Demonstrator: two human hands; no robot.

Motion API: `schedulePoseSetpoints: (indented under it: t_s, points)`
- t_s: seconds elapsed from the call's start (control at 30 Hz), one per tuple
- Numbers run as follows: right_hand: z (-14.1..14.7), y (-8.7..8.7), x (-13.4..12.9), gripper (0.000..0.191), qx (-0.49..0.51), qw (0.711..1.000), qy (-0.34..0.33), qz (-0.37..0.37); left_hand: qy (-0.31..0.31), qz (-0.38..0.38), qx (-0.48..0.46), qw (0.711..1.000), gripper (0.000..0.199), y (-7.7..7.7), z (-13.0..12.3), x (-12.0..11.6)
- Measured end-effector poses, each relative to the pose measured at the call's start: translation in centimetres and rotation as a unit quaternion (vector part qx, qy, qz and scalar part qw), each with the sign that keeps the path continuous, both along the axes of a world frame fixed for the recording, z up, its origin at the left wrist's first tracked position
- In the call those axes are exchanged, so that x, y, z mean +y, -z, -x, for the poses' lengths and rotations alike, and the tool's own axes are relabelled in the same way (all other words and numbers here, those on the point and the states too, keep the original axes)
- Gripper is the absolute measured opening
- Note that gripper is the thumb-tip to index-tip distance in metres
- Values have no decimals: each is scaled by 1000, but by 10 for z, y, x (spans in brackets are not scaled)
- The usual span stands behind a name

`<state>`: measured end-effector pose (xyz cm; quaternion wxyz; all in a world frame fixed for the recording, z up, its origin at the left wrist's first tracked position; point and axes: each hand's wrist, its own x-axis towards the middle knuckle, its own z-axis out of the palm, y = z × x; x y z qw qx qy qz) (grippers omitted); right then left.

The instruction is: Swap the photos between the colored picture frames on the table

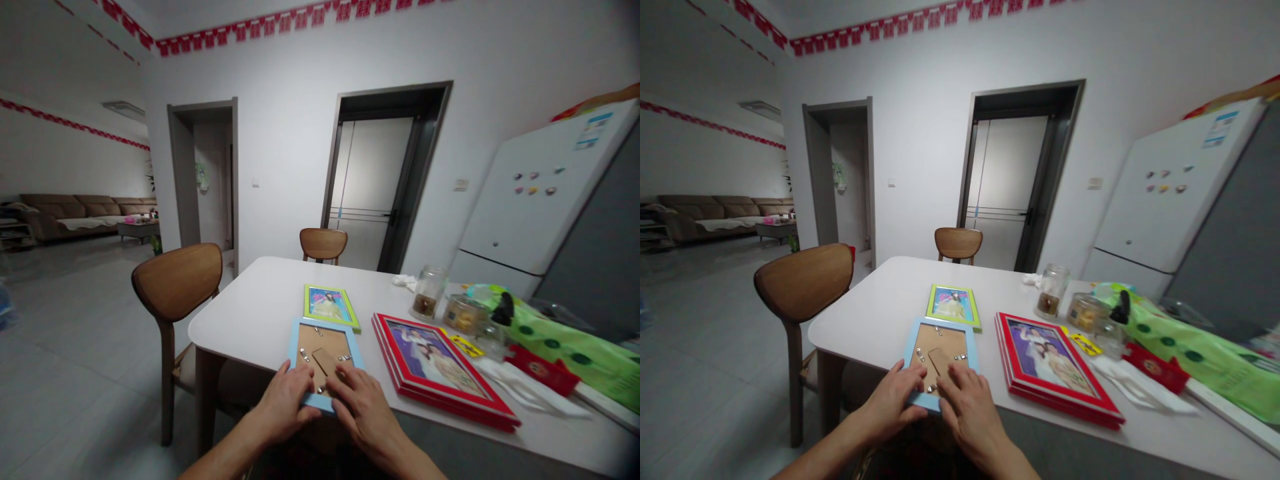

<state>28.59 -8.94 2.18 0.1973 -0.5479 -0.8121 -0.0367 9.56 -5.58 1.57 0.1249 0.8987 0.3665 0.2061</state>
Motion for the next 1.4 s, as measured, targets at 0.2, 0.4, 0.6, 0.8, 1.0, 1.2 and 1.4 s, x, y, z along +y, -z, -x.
schedulePoseSetpoints:
  t_s: [0.2, 0.4, 0.6, 0.8, 1.0, 1.2, 1.4]
  points:
    - [7, -12, -3, 41, -27, 996, -49, 64, -7, 19, -12, 1000, 33, -2, 2, -1]
    - [6, -13, -5, 35, 2, 994, -66, 83, -14, 25, -18, 999, 37, -5, 1, -1]
    - [-9, -8, 17, 41, 44, 997, -10, 59, -17, 26, -26, 999, 37, -2, -1, 0]
    - [-19, -5, 51, 30, -25, 990, 133, 37, -21, 27, -32, 999, 38, -1, -1, 1]
    - [-21, -4, 51, 32, -15, 994, 109, 25, -34, 28, -35, 998, 39, -2, -2, 0]
    - [-5, -3, 52, 31, -6, 995, 98, 32, -31, 32, -48, 998, 39, -1, -2, -1]
    - [34, 0, 68, 29, -8, 999, 8, 51, -27, 45, -41, 998, 30, -5, -1, -3]
